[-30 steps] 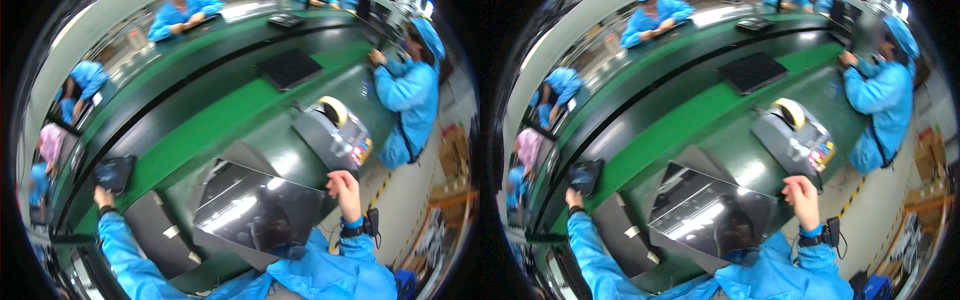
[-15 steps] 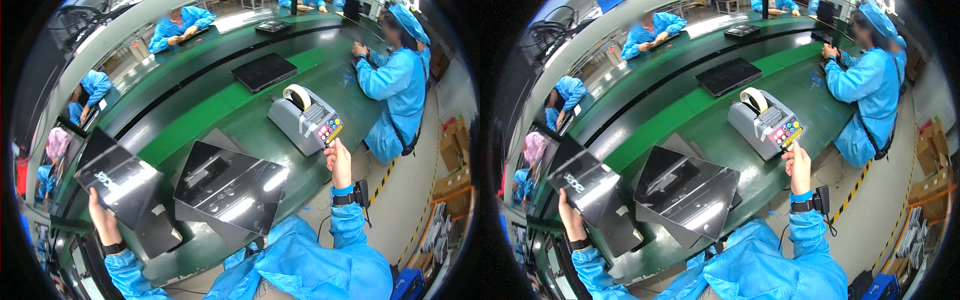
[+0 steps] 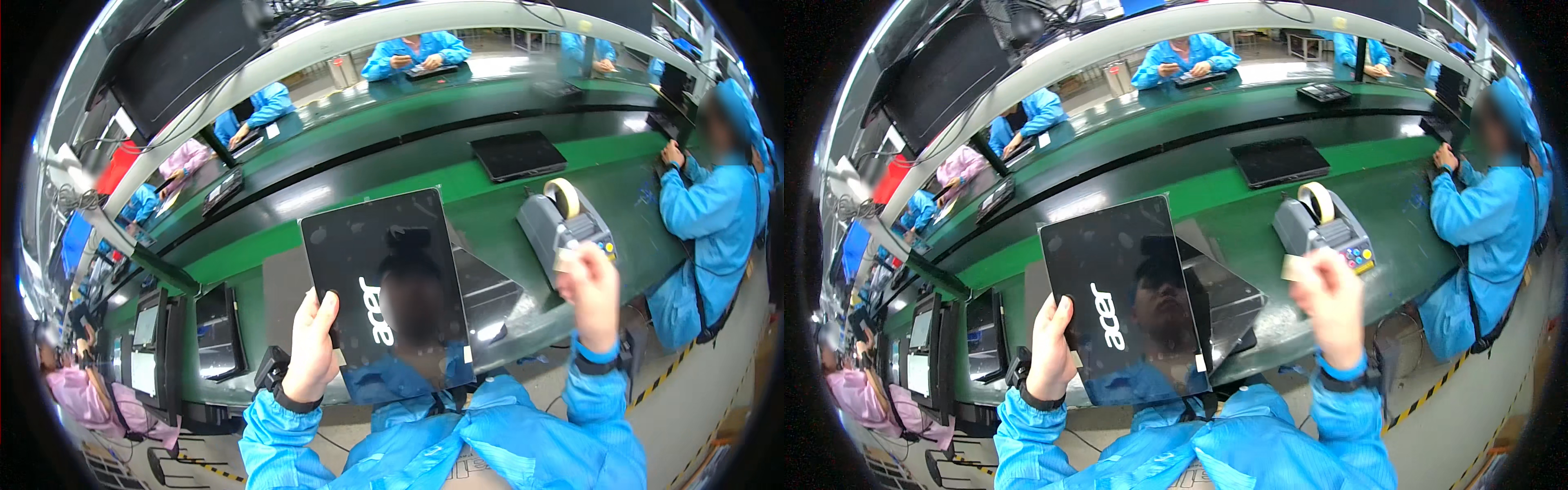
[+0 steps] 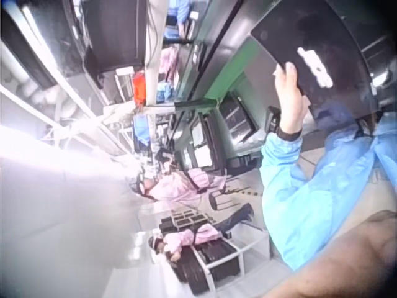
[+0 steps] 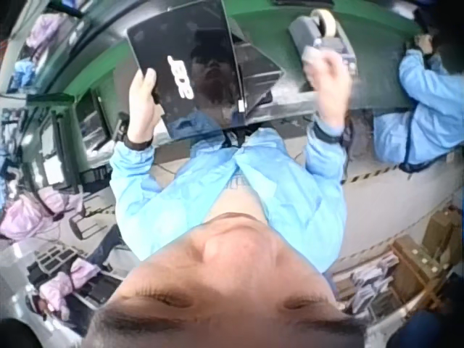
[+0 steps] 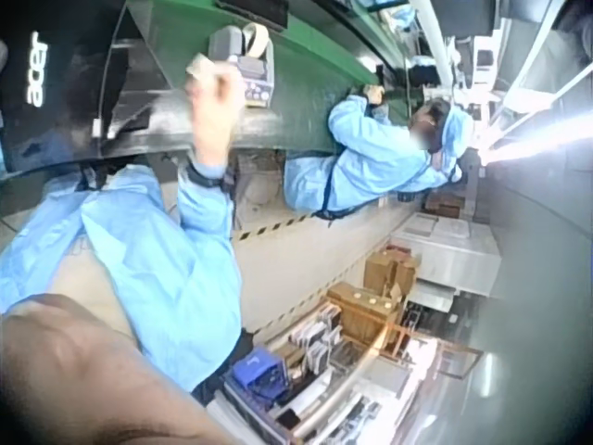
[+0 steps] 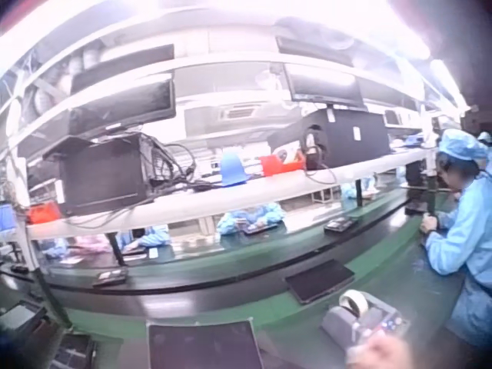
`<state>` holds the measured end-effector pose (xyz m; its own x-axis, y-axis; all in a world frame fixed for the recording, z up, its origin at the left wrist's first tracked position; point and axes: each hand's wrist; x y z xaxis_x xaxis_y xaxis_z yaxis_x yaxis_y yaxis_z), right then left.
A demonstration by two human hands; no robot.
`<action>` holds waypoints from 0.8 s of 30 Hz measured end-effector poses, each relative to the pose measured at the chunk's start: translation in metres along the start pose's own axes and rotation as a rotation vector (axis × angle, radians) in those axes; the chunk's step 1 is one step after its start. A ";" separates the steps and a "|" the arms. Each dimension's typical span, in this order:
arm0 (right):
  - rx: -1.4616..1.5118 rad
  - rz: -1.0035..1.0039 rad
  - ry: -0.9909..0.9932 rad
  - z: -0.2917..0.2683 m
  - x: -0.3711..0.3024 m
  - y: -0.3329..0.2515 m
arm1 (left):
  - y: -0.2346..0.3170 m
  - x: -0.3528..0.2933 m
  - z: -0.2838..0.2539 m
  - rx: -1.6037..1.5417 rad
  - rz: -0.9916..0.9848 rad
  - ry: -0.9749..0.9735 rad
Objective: Applying screen protectors and assembling tablet computer components on a factory production line.
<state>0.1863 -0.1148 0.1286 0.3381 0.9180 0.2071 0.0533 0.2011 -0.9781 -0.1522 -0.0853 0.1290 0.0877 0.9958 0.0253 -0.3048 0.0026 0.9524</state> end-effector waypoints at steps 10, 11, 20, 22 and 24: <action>-0.022 -0.083 -0.355 0.061 0.032 0.016 | -0.010 -0.010 0.028 0.056 0.029 -0.066; -0.020 -0.082 -0.357 0.061 0.032 0.018 | -0.010 -0.011 0.028 0.042 0.028 -0.073; -0.369 -0.192 0.188 0.069 0.024 0.023 | -0.022 -0.010 0.020 0.017 0.012 -0.032; -0.406 -0.315 0.163 0.072 0.008 0.015 | -0.023 -0.012 0.020 0.011 0.033 -0.005; -0.447 -0.508 0.112 0.083 0.000 0.012 | -0.024 -0.013 0.017 0.004 0.034 -0.009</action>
<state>0.1092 -0.0843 0.1182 0.2627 0.7009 0.6631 0.6057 0.4152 -0.6788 -0.1302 -0.0998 0.1106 0.0855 0.9945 0.0606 -0.3042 -0.0318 0.9521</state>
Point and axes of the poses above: each hand's wrist, its own x-axis towards the middle knuckle, its own z-axis out of the palm, y = z × x
